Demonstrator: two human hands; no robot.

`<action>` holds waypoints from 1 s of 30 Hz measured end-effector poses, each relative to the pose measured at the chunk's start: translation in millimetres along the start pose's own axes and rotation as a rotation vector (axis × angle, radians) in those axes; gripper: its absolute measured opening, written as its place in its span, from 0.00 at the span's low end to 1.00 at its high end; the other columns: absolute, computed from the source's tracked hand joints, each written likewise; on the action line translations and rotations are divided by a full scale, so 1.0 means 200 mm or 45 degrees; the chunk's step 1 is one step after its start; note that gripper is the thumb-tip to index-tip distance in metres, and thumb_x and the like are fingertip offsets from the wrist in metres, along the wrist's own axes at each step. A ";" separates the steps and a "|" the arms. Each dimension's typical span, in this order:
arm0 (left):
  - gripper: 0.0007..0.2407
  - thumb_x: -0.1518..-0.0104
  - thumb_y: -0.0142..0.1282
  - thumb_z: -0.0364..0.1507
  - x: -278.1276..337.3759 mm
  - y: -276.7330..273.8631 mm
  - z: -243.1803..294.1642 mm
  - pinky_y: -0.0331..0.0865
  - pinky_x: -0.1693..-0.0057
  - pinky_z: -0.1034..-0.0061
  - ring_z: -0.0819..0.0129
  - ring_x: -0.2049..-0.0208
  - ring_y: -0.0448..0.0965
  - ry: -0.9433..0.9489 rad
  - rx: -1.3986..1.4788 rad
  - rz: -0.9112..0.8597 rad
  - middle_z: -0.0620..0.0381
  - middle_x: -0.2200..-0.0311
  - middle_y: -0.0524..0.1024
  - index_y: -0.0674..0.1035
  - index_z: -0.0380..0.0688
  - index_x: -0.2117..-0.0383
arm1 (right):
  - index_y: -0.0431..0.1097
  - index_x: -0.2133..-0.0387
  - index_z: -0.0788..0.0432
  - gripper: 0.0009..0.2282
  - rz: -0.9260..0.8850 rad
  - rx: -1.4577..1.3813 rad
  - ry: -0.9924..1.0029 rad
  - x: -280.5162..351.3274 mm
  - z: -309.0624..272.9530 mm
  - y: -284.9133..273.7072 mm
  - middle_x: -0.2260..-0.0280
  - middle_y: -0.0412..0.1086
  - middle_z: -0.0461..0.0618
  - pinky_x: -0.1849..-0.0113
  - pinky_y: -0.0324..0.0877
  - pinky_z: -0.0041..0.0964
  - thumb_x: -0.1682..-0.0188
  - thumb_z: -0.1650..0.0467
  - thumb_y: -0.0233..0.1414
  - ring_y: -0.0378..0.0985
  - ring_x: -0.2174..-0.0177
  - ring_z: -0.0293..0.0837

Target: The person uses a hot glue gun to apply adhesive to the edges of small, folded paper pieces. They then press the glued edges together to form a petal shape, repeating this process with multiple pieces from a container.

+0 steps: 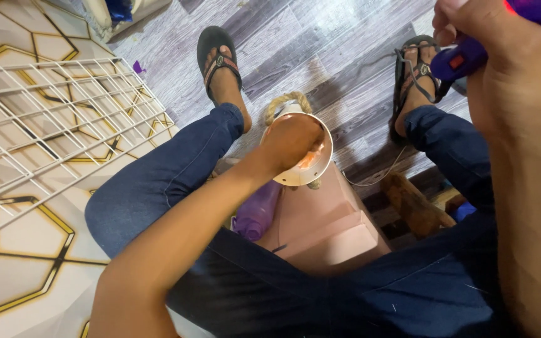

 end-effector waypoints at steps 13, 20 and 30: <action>0.12 0.34 0.58 0.35 0.18 -1.36 0.15 0.84 0.50 0.73 0.66 0.56 0.91 0.119 1.007 0.804 0.53 0.59 0.89 0.86 0.38 0.59 | 0.63 0.62 0.58 0.14 -0.148 0.184 0.002 0.00 -0.09 0.22 0.44 0.80 0.54 0.40 0.85 0.34 0.35 0.78 0.64 0.86 0.40 0.41; 0.16 0.36 0.60 0.44 0.03 -1.37 0.24 0.88 0.46 0.71 0.64 0.53 0.96 0.221 1.417 0.885 0.56 0.54 0.90 0.84 0.47 0.52 | 0.59 0.55 0.47 0.18 0.061 -0.202 0.065 -0.06 0.29 0.07 0.54 0.65 0.43 0.53 0.75 0.33 0.37 0.78 0.65 0.75 0.56 0.39; 0.23 0.49 0.63 0.42 -0.06 -1.30 0.36 0.70 0.69 0.70 0.69 0.82 0.73 -0.202 1.993 0.955 0.53 0.76 0.83 0.90 0.33 0.55 | 0.76 0.67 0.45 0.10 0.509 -0.536 0.281 -0.08 0.64 -0.30 0.66 0.74 0.34 0.51 0.70 0.25 0.42 0.58 0.65 0.72 0.65 0.27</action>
Point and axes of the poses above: each hand's wrist, its own x-axis away from the middle knuckle, its own y-axis out of the palm, z = x × y, the point moved 10 cm from there along -x, towards the middle knuckle
